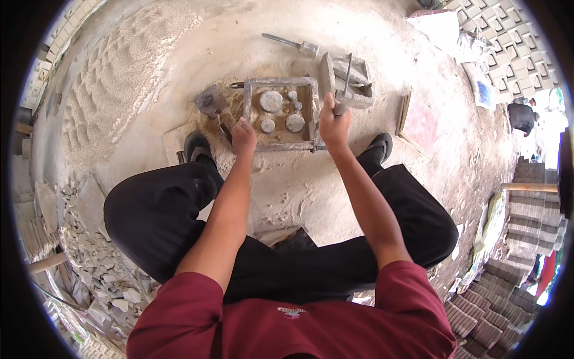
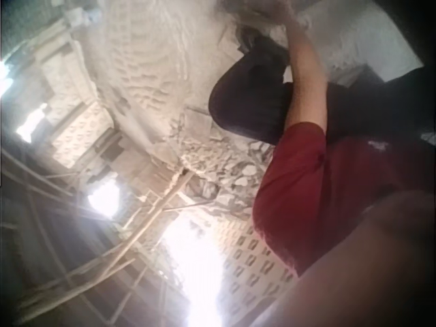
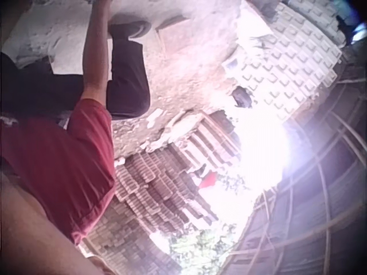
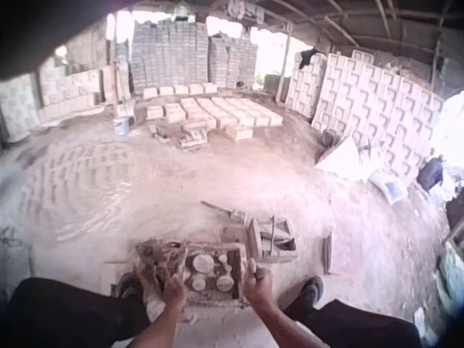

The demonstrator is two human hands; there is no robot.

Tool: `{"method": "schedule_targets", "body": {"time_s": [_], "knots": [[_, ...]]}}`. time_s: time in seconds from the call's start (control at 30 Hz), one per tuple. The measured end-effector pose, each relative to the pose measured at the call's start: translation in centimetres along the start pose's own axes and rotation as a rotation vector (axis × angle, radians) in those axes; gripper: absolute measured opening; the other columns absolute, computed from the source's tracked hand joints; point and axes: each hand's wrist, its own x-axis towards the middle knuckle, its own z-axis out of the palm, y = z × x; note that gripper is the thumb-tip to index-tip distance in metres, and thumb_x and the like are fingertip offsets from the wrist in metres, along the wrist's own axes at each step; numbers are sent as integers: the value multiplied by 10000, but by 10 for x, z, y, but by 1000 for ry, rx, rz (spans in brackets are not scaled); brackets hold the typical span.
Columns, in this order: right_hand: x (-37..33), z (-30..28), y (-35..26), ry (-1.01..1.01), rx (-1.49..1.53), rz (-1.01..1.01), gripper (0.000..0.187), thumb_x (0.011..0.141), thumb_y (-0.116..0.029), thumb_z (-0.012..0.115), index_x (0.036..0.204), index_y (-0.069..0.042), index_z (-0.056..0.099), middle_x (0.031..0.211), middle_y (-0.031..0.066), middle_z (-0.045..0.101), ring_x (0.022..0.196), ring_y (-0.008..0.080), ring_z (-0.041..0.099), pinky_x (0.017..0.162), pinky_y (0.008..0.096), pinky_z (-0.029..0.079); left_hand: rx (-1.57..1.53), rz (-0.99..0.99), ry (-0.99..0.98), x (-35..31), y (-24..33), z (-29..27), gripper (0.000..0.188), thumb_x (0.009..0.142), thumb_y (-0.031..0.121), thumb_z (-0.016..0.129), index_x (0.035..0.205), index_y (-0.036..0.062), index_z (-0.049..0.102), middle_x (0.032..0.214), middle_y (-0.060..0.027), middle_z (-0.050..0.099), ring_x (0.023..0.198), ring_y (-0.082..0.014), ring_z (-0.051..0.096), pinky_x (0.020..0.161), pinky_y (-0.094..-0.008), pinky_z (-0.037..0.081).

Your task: The person uses a trowel to apply material into cylindrical molds within a wooden frame on the ground. They then use a metal rod to tamp down the material and smooth the surface of each cylinder.

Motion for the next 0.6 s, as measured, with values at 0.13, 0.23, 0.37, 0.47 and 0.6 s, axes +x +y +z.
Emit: {"method": "schedule_targets", "body": {"time_s": [0.13,0.23,0.37,0.47,0.6], "knots": [[-8,-7,-7,93,145,90,489,995,-269,482,590,-5,403,499,-3,347,513,91,304,463,343,271,-36,-26,-58,-3,6,-3,608,984,426,242,1076,-52,607,1076,-297,604,1048,-459,551,905,-514,424],[-2,-2,-4,58,115,115,491,1003,-284,463,587,-29,406,510,-35,350,518,72,302,460,316,262,-14,-69,-72,-6,13,2,620,986,437,240,1073,-57,604,1071,-294,606,1045,-458,552,900,-519,421],[-9,9,-5,3,163,119,467,999,-278,472,602,-34,439,522,-33,371,536,70,331,468,298,271,-322,109,154,29,10,5,626,991,462,251,1070,-56,593,1028,-276,620,995,-447,576,855,-523,432],[-2,21,5,25,82,-113,494,994,-316,491,557,-103,403,511,-38,403,469,53,327,429,258,245,-207,110,37,55,23,4,651,985,496,248,1080,-45,598,1014,-269,627,976,-443,584,846,-513,435],[20,20,-18,154,222,-51,497,1001,-309,480,559,-99,389,506,-42,385,473,45,321,423,268,240,-252,176,80,35,30,6,656,986,501,235,1088,-34,602,995,-269,632,953,-442,590,842,-503,441]]}}
